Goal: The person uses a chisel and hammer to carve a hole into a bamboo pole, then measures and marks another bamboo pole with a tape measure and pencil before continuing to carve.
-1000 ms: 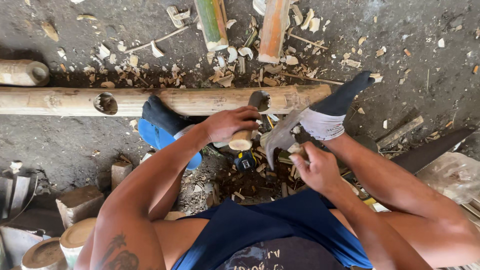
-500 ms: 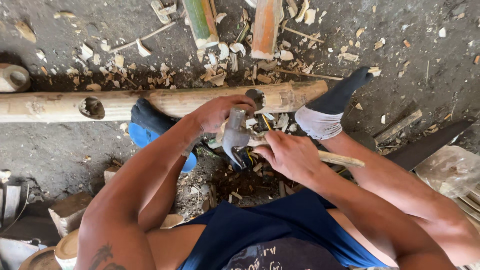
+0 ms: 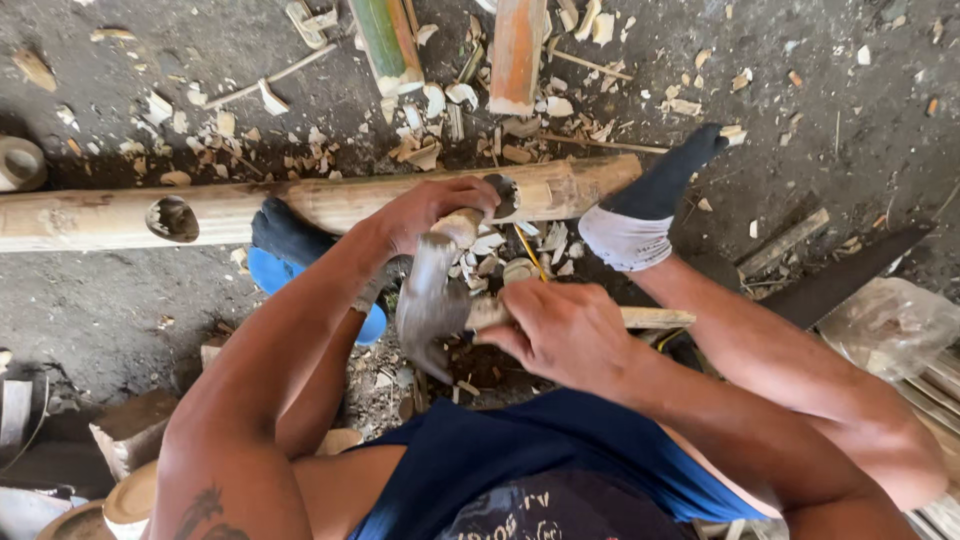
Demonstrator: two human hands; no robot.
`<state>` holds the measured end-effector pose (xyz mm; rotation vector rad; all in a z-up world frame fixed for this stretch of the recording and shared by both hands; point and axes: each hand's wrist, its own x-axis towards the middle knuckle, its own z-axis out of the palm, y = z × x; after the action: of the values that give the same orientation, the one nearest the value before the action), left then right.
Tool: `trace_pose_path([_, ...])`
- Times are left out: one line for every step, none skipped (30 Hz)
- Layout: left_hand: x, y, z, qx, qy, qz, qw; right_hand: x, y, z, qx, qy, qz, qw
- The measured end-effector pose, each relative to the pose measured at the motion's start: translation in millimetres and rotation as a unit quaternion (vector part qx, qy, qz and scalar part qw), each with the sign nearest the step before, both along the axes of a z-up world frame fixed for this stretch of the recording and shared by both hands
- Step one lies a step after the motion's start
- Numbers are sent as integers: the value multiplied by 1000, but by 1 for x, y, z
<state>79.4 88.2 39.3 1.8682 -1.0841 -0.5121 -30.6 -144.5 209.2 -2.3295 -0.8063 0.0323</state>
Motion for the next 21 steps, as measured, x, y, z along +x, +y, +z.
trace_pose_path([3, 0, -7, 7, -16, 2, 1000, 7, 1, -1, -45, -8, -2, 999])
trace_pose_path([3, -1, -15, 18, -21, 2, 1000, 13, 3, -5, -89, -14, -5, 996])
trace_pose_path([3, -5, -24, 30, -16, 8, 999, 16, 2, -9, -134, -20, -7, 991])
trace_pose_path([5, -8, -32, 43, -12, 17, 999, 24, 1, -19, -188, 52, -9, 981])
trace_pose_path([5, -18, -40, 65, -9, 25, 998, 28, -3, -27, -241, 124, -12, 963])
trace_pose_path([13, -28, -47, 81, -4, 33, 996, 38, -8, -39, -217, 141, -46, 965])
trace_pose_path([18, -36, -52, 90, 7, 48, 995, 36, -15, -48, -191, 158, -79, 965])
trace_pose_path([13, -42, -58, 91, 35, 79, 992, 24, -26, -58, -170, 183, -104, 963])
trace_pose_path([16, -45, -61, 66, 88, 142, 984, 22, -40, -68, -122, 168, -133, 969])
trace_pose_path([17, -47, -62, 25, 146, 203, 968, 8, -57, -72, -74, 162, -168, 970])
trace_pose_path([15, -48, -59, -23, 190, 252, 949, -4, -72, -72, -26, 154, -202, 967])
trace_pose_path([29, -40, -46, -71, 211, 297, 929, -5, -83, -69, -17, 142, -233, 962])
trace_pose_path([40, -34, -30, -120, 231, 340, 904, -7, -92, -63, -6, 129, -264, 956])
trace_pose_path([48, -29, -12, -160, 238, 350, 892, -7, -97, -58, 5, 121, -294, 948])
trace_pose_path([55, -26, 7, -201, 245, 358, 878, -10, -101, -54, 26, 119, -298, 947])
trace_pose_path([58, -30, 26, -222, 229, 360, 877, -15, -105, -51, 45, 117, -303, 945])
trace_pose_path([63, -33, 45, -242, 213, 361, 875, -18, -107, -49, 64, 115, -308, 942])
trace_pose_path([61, -41, 61, -262, 202, 360, 872, -24, -110, -47, 68, 95, -301, 947])
trace_pose_path([58, -49, 74, -205, 163, 360, 895, -26, -112, -46, 71, 76, -294, 950])
trace_pose_path([57, -58, 86, -148, 123, 356, 915, -28, -113, -46, 74, 55, -289, 953])
trace_pose_path([57, -65, 96, -90, 83, 350, 929, -29, -114, -47, 77, 48, -288, 953])
